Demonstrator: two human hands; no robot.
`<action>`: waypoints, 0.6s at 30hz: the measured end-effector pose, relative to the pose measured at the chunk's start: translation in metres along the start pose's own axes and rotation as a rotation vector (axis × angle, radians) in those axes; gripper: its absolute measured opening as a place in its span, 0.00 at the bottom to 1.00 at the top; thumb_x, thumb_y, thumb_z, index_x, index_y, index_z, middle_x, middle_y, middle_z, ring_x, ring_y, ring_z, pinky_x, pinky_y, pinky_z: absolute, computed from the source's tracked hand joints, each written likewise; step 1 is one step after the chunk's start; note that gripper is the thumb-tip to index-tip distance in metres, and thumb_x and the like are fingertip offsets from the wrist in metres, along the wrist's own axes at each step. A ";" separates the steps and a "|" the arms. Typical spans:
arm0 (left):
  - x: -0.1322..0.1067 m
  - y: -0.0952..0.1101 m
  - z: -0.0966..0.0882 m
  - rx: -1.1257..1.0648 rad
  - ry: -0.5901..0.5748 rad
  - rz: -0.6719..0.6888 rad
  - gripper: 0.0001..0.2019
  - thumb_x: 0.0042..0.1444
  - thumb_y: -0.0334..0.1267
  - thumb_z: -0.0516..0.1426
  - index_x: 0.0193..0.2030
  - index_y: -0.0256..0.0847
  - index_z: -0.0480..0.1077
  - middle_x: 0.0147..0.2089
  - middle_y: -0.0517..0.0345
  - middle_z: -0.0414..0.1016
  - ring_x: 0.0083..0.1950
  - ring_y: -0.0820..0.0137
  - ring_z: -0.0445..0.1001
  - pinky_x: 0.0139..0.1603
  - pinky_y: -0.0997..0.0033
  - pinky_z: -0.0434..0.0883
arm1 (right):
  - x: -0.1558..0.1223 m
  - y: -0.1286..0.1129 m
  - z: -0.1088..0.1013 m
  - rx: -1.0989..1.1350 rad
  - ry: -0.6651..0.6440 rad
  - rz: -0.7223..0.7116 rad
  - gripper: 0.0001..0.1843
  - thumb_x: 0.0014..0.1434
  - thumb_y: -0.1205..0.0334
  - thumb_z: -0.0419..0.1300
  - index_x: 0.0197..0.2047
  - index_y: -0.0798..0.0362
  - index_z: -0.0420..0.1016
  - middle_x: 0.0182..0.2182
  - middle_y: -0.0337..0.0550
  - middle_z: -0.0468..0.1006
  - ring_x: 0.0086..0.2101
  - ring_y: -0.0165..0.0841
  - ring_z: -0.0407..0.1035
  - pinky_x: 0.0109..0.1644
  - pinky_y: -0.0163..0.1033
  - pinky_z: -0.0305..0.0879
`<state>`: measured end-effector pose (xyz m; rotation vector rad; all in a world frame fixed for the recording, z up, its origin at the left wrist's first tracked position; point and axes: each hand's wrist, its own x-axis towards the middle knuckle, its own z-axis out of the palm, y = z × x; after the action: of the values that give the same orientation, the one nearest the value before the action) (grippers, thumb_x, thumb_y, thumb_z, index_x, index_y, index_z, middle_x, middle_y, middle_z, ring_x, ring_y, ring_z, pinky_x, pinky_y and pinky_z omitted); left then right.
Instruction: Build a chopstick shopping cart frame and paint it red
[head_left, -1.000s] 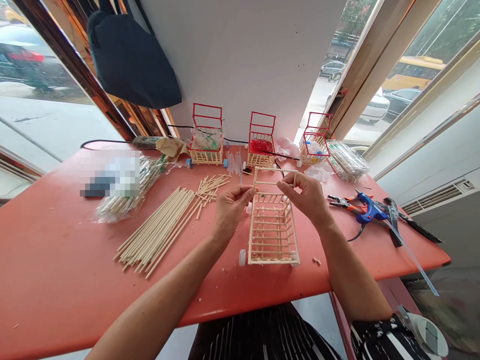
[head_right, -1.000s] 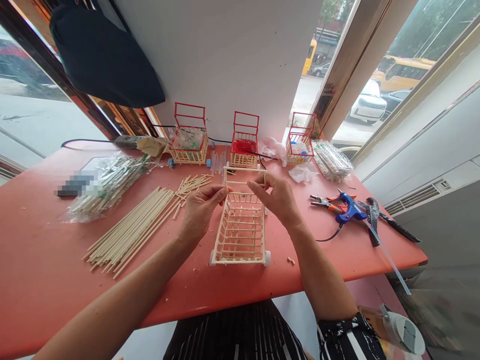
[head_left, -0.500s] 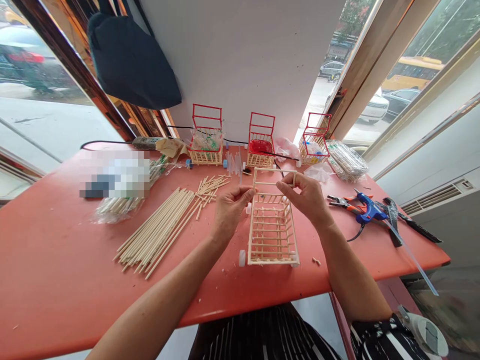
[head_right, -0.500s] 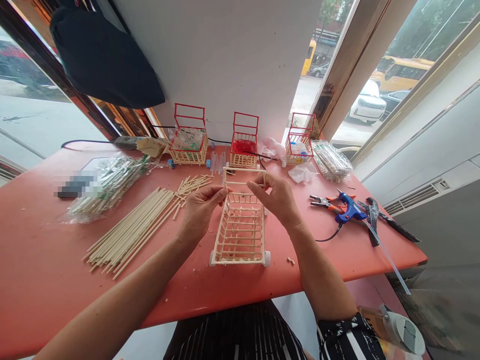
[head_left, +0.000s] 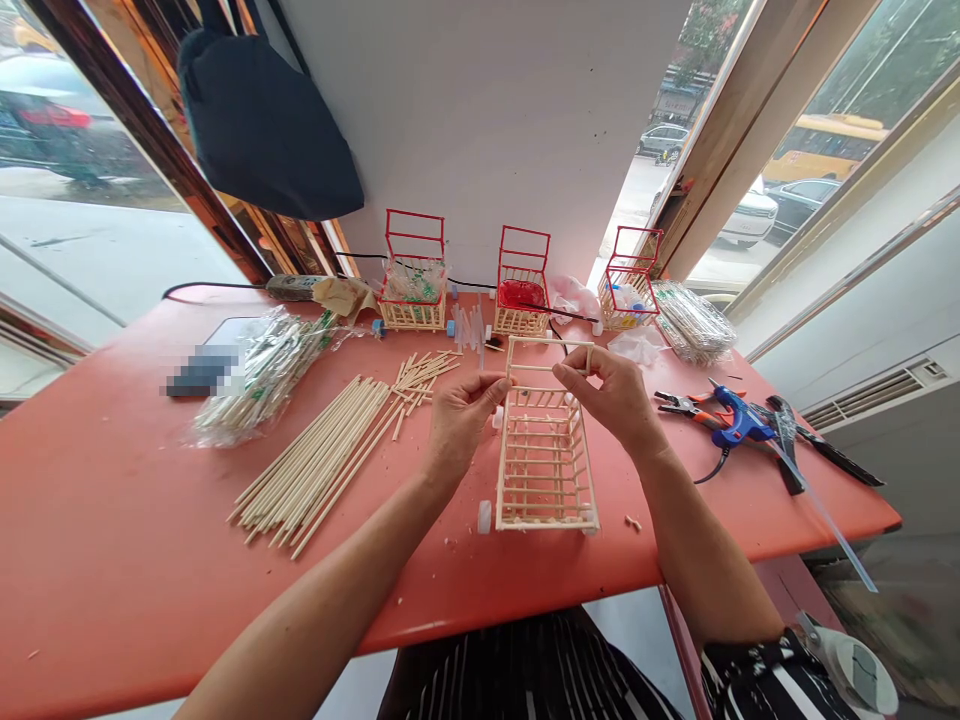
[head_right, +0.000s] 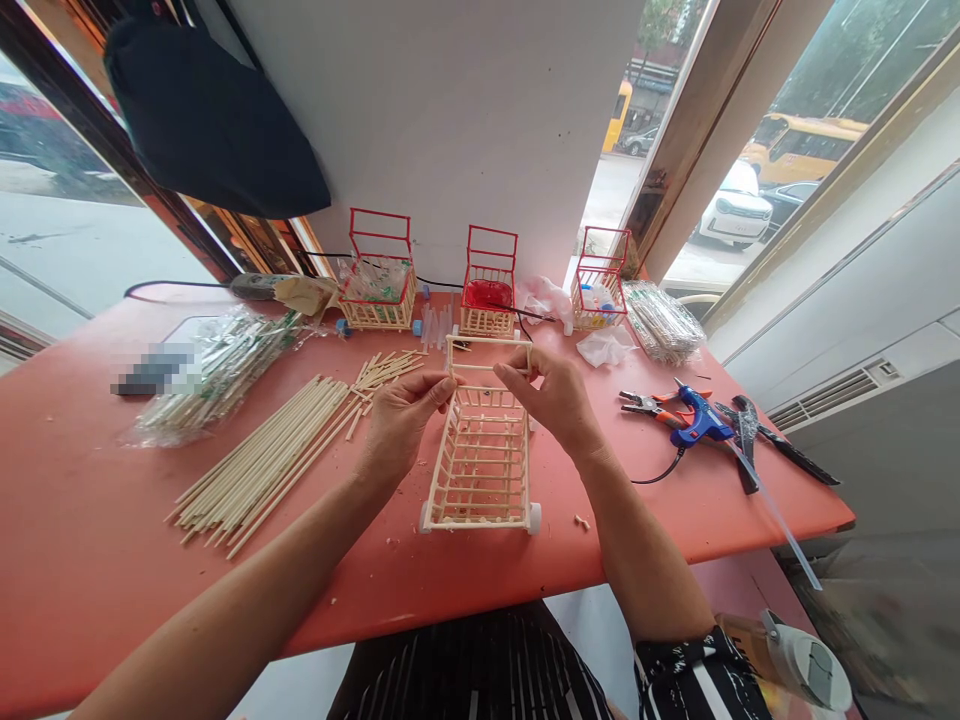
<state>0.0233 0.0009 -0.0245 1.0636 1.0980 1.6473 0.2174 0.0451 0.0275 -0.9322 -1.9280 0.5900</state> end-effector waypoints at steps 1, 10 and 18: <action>0.000 0.000 0.000 0.000 0.000 0.000 0.13 0.49 0.50 0.71 0.33 0.41 0.85 0.26 0.59 0.73 0.30 0.72 0.65 0.32 0.70 0.64 | 0.000 0.000 0.000 -0.001 0.001 -0.001 0.19 0.64 0.49 0.65 0.27 0.50 0.69 0.27 0.39 0.76 0.29 0.31 0.66 0.37 0.39 0.66; -0.001 0.004 0.002 -0.020 0.007 -0.011 0.14 0.47 0.50 0.71 0.31 0.41 0.84 0.25 0.60 0.73 0.29 0.72 0.64 0.33 0.70 0.65 | 0.000 -0.002 0.000 0.002 0.002 0.003 0.16 0.63 0.53 0.65 0.27 0.50 0.70 0.26 0.38 0.76 0.29 0.31 0.66 0.37 0.39 0.66; 0.000 0.003 0.002 -0.015 0.005 -0.011 0.15 0.47 0.51 0.71 0.31 0.41 0.84 0.26 0.59 0.74 0.29 0.72 0.65 0.32 0.70 0.65 | 0.000 -0.002 0.000 0.005 0.001 -0.001 0.15 0.63 0.55 0.65 0.27 0.50 0.69 0.26 0.37 0.75 0.29 0.30 0.65 0.36 0.38 0.64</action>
<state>0.0242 0.0004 -0.0216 1.0423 1.0908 1.6475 0.2166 0.0441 0.0287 -0.9284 -1.9250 0.5927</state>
